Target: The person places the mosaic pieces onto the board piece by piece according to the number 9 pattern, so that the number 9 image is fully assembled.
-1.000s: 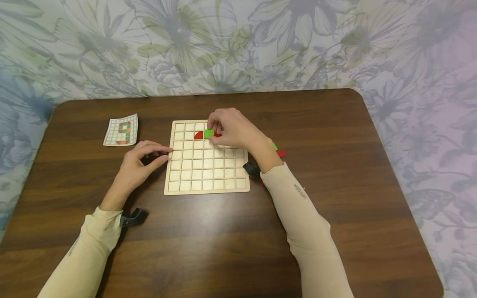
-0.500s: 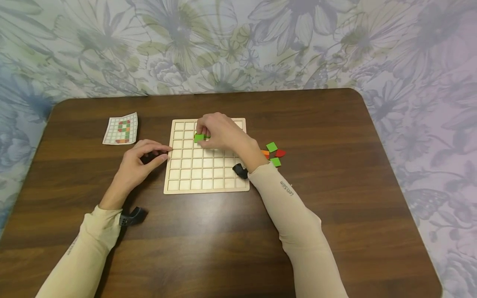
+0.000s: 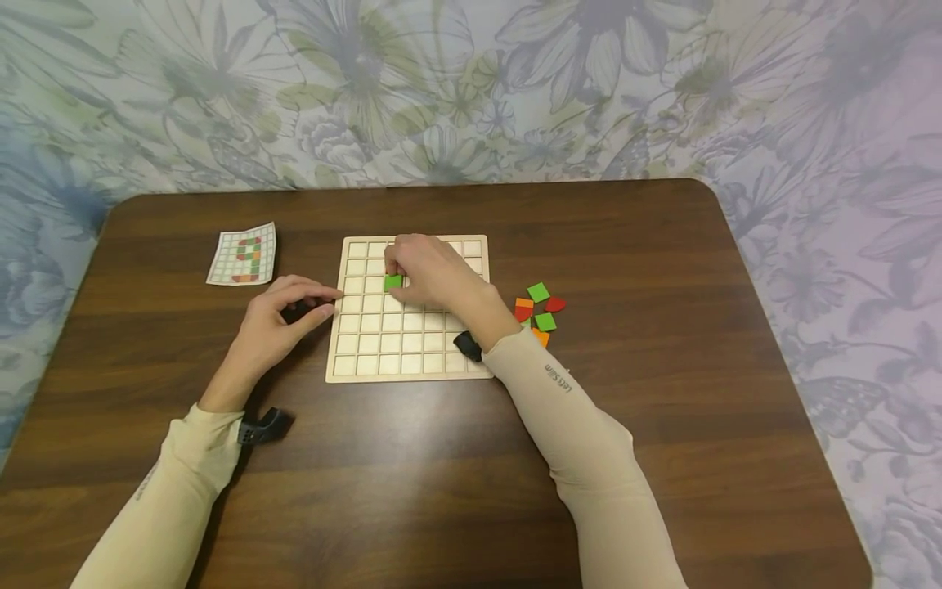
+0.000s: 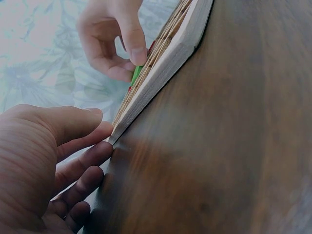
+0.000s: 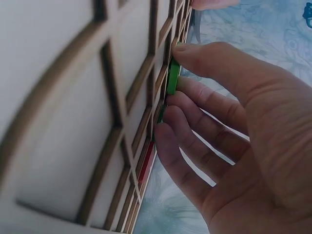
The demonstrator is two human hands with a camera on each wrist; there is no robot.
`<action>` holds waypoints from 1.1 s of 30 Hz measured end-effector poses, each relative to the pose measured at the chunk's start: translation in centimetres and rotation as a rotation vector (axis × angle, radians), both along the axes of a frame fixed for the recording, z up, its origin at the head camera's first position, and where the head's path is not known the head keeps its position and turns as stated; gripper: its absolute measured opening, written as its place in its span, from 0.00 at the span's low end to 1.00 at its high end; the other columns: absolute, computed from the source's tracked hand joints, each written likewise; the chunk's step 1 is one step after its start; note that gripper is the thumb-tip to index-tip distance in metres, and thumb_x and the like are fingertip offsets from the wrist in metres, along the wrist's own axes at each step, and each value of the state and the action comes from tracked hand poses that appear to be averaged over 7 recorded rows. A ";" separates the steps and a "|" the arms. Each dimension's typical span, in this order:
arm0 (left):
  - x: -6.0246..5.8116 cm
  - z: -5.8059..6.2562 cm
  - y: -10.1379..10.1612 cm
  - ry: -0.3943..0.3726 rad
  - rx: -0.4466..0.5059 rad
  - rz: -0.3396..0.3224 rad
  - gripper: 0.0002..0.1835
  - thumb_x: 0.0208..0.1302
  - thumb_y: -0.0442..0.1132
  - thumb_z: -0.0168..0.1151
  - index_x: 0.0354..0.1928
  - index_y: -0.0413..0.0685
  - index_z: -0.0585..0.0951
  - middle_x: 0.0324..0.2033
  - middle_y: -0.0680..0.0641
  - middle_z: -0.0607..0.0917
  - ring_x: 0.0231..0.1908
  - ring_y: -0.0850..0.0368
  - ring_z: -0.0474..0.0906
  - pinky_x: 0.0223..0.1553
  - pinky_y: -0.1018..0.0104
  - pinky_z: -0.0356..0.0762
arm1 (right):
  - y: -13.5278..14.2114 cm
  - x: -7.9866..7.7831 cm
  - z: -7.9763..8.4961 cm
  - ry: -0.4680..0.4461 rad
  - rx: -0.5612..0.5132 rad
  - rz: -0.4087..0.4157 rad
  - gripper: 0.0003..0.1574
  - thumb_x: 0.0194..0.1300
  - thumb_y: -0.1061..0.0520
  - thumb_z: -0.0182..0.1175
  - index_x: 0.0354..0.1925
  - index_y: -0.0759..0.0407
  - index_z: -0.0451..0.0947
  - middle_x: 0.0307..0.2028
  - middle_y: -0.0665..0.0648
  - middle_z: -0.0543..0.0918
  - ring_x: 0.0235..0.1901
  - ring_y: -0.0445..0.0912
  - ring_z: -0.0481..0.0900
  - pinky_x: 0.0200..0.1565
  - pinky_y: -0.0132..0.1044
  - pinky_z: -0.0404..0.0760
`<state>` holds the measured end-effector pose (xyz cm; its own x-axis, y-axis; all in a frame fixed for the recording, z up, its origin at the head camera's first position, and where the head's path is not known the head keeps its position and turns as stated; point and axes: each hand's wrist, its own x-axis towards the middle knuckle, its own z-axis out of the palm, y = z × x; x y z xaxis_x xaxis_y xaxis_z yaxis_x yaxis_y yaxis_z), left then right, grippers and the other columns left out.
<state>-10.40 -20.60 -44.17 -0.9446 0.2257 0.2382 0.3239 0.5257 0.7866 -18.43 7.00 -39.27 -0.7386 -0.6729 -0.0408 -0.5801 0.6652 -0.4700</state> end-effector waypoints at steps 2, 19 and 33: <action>0.0 0.0 0.0 -0.003 0.000 0.001 0.10 0.68 0.35 0.73 0.50 0.52 0.92 0.45 0.51 0.88 0.44 0.56 0.74 0.44 0.66 0.68 | 0.1 0.0 0.0 0.000 -0.014 0.002 0.09 0.66 0.52 0.73 0.41 0.53 0.85 0.38 0.52 0.80 0.39 0.44 0.75 0.44 0.38 0.75; 0.0 0.4 0.0 -0.006 0.007 -0.010 0.11 0.67 0.35 0.74 0.50 0.51 0.92 0.45 0.50 0.88 0.44 0.56 0.74 0.43 0.65 0.68 | 1.4 -0.3 0.6 -0.031 -0.113 -0.019 0.04 0.71 0.53 0.69 0.41 0.51 0.86 0.39 0.50 0.83 0.40 0.44 0.79 0.47 0.35 0.78; -0.1 0.3 -0.1 -0.008 0.004 -0.004 0.10 0.67 0.35 0.74 0.49 0.52 0.92 0.45 0.51 0.88 0.43 0.56 0.74 0.43 0.65 0.67 | 5.1 0.4 0.4 -0.029 -0.149 -0.048 0.02 0.72 0.57 0.66 0.39 0.52 0.85 0.37 0.50 0.82 0.38 0.44 0.78 0.45 0.37 0.78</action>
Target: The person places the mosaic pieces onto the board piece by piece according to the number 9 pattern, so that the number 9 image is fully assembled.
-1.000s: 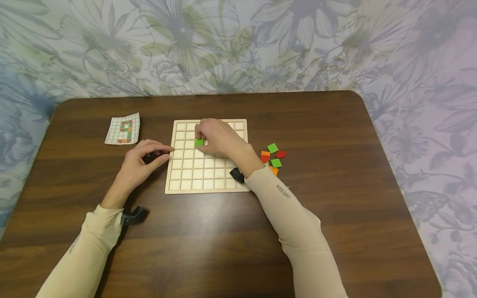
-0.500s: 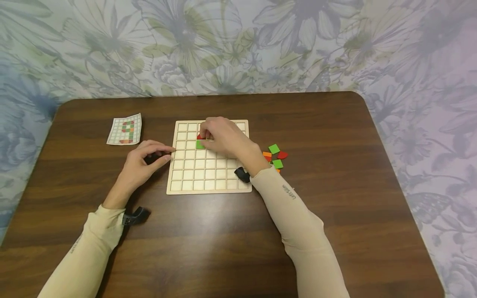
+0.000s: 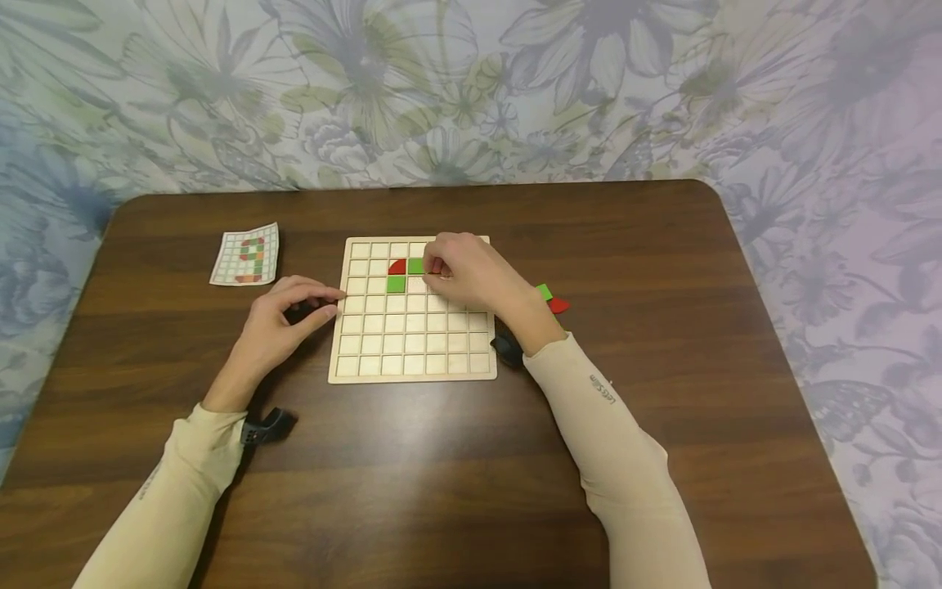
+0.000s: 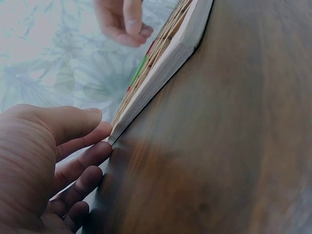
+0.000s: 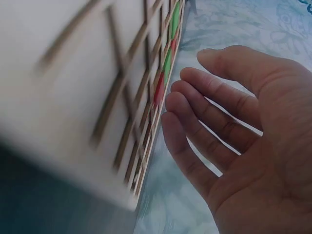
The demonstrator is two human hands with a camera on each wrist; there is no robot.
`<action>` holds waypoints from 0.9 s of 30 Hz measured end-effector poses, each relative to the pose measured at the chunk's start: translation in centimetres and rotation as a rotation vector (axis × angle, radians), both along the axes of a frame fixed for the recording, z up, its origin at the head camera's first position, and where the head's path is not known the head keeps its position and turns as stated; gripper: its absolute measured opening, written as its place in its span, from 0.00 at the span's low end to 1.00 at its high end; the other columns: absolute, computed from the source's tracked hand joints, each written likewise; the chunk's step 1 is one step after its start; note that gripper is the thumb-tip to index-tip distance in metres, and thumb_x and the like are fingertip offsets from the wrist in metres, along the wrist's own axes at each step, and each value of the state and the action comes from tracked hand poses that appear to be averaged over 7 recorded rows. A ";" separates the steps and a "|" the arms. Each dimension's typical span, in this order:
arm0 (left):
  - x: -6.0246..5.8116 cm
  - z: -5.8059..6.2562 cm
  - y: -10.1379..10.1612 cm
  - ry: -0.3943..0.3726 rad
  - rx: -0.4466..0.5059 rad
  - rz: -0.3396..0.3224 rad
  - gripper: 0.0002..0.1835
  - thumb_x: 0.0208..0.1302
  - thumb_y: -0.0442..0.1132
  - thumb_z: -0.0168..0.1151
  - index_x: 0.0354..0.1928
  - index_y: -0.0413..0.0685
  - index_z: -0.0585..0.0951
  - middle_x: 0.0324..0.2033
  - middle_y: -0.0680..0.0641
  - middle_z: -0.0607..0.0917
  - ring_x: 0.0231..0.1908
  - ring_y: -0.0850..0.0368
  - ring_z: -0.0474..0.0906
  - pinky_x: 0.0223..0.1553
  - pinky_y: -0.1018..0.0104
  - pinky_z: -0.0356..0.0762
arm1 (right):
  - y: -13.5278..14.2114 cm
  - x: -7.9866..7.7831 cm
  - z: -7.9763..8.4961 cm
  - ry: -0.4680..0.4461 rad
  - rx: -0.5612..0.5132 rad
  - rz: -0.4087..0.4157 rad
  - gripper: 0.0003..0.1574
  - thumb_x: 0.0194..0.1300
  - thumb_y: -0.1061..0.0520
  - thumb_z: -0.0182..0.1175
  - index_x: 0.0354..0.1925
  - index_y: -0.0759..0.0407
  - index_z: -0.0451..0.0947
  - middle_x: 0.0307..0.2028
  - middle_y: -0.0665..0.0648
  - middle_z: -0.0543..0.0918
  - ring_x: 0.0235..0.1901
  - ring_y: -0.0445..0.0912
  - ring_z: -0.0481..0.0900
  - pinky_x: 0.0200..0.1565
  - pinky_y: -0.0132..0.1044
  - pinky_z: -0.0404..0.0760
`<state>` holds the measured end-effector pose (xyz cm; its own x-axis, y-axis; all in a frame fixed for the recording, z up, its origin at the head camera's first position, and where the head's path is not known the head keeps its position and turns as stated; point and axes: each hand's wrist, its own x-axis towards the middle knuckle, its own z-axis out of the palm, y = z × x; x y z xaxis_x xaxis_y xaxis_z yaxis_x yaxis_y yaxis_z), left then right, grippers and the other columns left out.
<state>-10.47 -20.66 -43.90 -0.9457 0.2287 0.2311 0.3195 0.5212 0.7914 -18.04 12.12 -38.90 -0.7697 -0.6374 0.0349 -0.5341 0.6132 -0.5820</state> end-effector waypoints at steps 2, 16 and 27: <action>0.0 -0.1 0.0 0.001 -0.001 0.001 0.10 0.67 0.35 0.74 0.49 0.52 0.92 0.45 0.51 0.88 0.44 0.56 0.74 0.43 0.65 0.67 | 1.0 0.2 -0.1 0.001 -0.004 -0.008 0.02 0.72 0.56 0.66 0.41 0.53 0.86 0.38 0.49 0.84 0.39 0.44 0.79 0.46 0.38 0.79; 0.0 -0.2 0.2 0.010 0.001 -0.006 0.10 0.67 0.35 0.74 0.49 0.51 0.92 0.44 0.50 0.88 0.43 0.56 0.74 0.43 0.66 0.67 | 9.1 1.1 0.4 0.019 -0.009 -0.131 0.06 0.71 0.57 0.70 0.45 0.56 0.86 0.41 0.53 0.86 0.39 0.46 0.83 0.47 0.46 0.84; 0.1 -0.1 0.2 0.000 -0.004 0.008 0.11 0.67 0.35 0.74 0.49 0.52 0.92 0.45 0.50 0.88 0.46 0.56 0.75 0.44 0.68 0.67 | 12.0 1.1 0.0 0.004 0.027 -0.177 0.07 0.71 0.59 0.70 0.46 0.58 0.86 0.42 0.55 0.87 0.41 0.48 0.84 0.49 0.49 0.84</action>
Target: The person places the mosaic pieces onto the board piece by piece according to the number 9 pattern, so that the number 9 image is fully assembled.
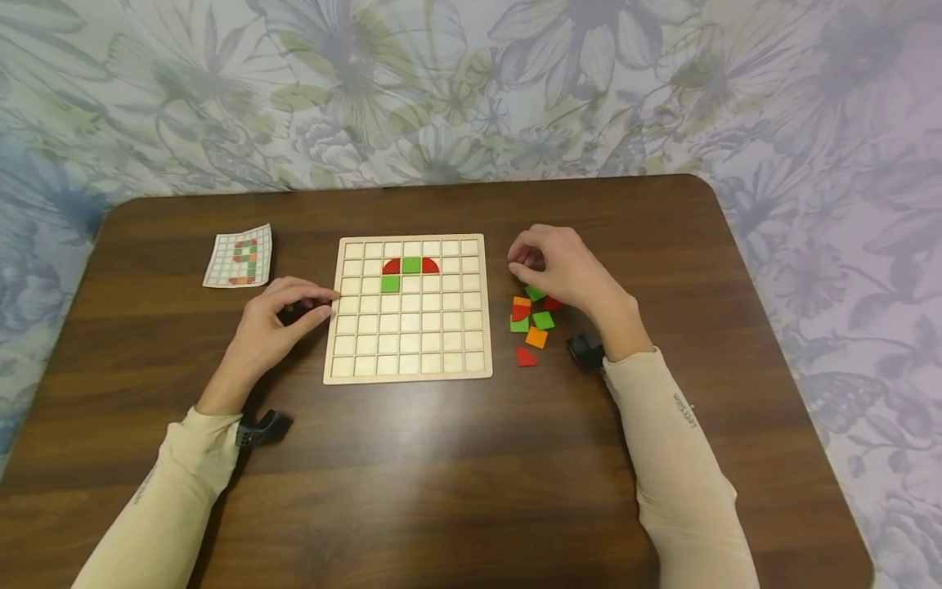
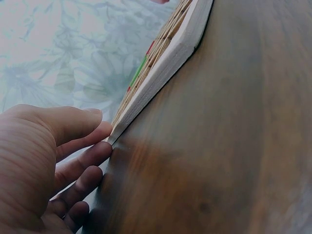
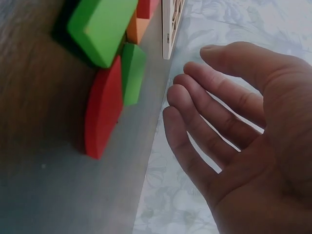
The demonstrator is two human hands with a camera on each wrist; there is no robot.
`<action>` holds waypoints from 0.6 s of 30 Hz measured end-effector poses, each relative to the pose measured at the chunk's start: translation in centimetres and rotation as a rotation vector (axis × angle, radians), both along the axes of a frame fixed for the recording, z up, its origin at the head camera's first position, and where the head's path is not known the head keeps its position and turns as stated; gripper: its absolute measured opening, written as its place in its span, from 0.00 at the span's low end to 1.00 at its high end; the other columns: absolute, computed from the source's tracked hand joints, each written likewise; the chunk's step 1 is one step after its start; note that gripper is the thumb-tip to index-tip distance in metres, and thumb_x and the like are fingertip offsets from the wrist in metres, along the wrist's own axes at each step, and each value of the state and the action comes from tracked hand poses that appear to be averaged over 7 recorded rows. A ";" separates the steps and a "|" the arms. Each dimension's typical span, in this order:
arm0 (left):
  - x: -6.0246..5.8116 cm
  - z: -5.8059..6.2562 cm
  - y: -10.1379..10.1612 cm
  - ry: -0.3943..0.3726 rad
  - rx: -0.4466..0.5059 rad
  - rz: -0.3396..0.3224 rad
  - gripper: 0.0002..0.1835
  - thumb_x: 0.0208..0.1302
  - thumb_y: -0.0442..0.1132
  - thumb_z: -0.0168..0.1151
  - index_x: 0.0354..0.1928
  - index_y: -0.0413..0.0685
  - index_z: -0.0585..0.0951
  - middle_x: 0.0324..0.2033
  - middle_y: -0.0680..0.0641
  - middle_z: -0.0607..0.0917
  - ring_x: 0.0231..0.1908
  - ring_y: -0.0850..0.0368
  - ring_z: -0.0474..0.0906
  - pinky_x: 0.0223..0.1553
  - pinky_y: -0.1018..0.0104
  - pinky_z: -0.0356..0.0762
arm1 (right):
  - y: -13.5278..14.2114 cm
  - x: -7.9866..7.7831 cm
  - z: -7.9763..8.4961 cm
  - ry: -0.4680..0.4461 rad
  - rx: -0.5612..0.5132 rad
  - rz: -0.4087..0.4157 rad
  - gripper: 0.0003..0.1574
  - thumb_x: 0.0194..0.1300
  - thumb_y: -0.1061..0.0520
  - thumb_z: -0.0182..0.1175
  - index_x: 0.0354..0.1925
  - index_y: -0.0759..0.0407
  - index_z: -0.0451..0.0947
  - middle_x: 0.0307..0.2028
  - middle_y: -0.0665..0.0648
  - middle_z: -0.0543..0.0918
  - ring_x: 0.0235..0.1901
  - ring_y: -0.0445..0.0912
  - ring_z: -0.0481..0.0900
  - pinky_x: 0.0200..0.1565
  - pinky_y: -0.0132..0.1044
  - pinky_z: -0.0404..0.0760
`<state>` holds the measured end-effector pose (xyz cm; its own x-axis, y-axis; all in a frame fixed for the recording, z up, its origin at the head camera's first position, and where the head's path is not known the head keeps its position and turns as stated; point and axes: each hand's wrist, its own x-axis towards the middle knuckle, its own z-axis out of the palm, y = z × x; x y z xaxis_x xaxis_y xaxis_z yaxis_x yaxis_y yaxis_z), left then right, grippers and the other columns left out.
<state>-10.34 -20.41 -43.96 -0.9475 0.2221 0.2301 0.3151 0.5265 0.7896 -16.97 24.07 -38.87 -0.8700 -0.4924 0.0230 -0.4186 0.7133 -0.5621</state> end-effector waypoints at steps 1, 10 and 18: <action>0.0 0.0 0.0 0.000 -0.001 0.001 0.11 0.67 0.35 0.75 0.49 0.52 0.92 0.45 0.51 0.88 0.46 0.56 0.75 0.44 0.68 0.67 | 0.0 0.0 0.0 -0.009 0.000 0.006 0.08 0.71 0.58 0.70 0.47 0.58 0.86 0.43 0.55 0.87 0.41 0.49 0.84 0.49 0.50 0.84; -0.1 -0.2 0.2 0.000 0.002 -0.010 0.10 0.68 0.36 0.74 0.49 0.52 0.92 0.45 0.51 0.88 0.43 0.57 0.73 0.43 0.67 0.67 | 2.0 1.0 -0.8 -0.048 0.008 -0.015 0.09 0.70 0.59 0.70 0.48 0.58 0.87 0.43 0.54 0.88 0.41 0.48 0.84 0.50 0.50 0.85; 0.0 0.0 -0.1 -0.014 -0.008 -0.004 0.10 0.67 0.36 0.74 0.50 0.51 0.91 0.46 0.53 0.87 0.45 0.59 0.74 0.43 0.68 0.67 | 3.6 1.2 -1.2 -0.074 0.006 0.015 0.14 0.67 0.58 0.74 0.51 0.53 0.88 0.44 0.51 0.87 0.42 0.44 0.82 0.48 0.46 0.83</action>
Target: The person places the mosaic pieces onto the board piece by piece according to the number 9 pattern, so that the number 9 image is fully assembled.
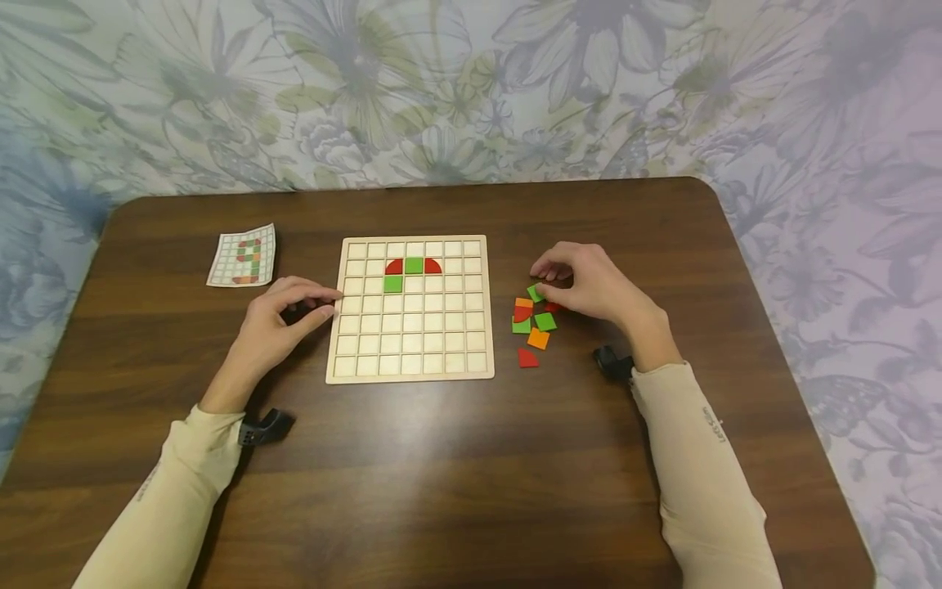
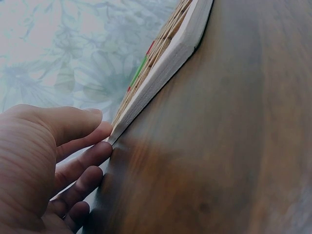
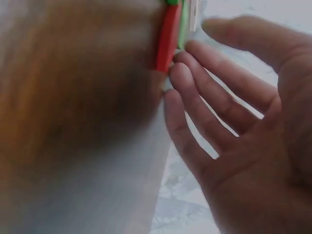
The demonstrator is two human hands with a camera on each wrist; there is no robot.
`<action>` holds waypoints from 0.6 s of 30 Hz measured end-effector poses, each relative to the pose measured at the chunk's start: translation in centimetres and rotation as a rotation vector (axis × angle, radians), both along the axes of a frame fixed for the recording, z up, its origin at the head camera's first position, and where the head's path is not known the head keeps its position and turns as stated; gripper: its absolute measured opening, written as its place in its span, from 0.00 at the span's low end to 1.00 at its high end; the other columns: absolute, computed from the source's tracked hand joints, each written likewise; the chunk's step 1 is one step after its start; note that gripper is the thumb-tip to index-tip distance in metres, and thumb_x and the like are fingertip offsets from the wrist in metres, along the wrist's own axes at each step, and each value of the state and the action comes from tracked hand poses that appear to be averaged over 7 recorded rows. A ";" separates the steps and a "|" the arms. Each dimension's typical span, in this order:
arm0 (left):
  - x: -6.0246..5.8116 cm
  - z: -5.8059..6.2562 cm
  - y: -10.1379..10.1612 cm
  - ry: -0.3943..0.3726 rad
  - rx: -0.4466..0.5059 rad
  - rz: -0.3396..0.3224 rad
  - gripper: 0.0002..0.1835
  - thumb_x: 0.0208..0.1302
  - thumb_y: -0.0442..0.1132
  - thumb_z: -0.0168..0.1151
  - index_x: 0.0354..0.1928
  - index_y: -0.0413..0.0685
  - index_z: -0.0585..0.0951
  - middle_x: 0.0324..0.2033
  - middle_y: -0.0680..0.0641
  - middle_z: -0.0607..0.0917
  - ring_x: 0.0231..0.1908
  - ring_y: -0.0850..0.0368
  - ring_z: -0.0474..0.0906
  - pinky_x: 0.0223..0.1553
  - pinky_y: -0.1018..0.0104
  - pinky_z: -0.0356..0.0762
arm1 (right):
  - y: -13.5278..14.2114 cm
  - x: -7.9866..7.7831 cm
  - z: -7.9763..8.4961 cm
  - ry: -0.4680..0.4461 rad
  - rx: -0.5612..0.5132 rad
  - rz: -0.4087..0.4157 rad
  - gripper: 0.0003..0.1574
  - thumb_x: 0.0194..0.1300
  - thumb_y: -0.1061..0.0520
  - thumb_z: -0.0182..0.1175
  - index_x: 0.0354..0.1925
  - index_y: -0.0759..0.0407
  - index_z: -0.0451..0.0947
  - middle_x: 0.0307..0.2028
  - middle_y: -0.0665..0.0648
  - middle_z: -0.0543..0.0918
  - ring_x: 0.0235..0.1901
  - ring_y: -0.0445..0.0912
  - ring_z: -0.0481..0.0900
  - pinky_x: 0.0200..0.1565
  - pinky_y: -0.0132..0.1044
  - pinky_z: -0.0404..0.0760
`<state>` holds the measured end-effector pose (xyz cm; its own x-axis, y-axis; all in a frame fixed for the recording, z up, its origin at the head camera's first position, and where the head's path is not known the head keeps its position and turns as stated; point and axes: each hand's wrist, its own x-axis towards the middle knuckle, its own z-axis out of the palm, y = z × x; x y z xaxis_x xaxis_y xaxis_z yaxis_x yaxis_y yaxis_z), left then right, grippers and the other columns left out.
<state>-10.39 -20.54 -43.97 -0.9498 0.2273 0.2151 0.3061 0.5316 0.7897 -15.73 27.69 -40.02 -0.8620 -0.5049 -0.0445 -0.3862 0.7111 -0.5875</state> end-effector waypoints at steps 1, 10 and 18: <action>0.0 0.0 0.0 0.000 0.001 0.001 0.10 0.67 0.36 0.74 0.50 0.51 0.91 0.46 0.53 0.87 0.45 0.59 0.74 0.43 0.68 0.67 | 0.1 0.0 0.0 -0.014 0.002 0.012 0.15 0.66 0.57 0.75 0.51 0.53 0.88 0.45 0.50 0.87 0.42 0.45 0.82 0.48 0.46 0.83; 0.1 0.1 0.0 0.003 -0.001 0.004 0.10 0.67 0.36 0.74 0.50 0.51 0.91 0.45 0.52 0.88 0.45 0.58 0.74 0.44 0.68 0.67 | 0.0 0.0 0.5 -0.085 0.039 0.052 0.19 0.61 0.59 0.78 0.51 0.51 0.87 0.47 0.50 0.84 0.43 0.46 0.80 0.49 0.47 0.83; 0.1 0.2 0.0 0.004 0.002 -0.004 0.10 0.68 0.36 0.74 0.50 0.51 0.91 0.46 0.53 0.88 0.45 0.58 0.74 0.44 0.68 0.68 | -0.4 0.0 0.2 -0.020 0.054 0.040 0.15 0.60 0.60 0.78 0.45 0.54 0.87 0.40 0.51 0.83 0.40 0.46 0.79 0.47 0.44 0.82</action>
<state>-10.31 -20.54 -43.76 -0.9480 0.2303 0.2195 0.3113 0.5285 0.7898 -15.74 27.30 -39.78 -0.8400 -0.5351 -0.0899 -0.4034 0.7266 -0.5563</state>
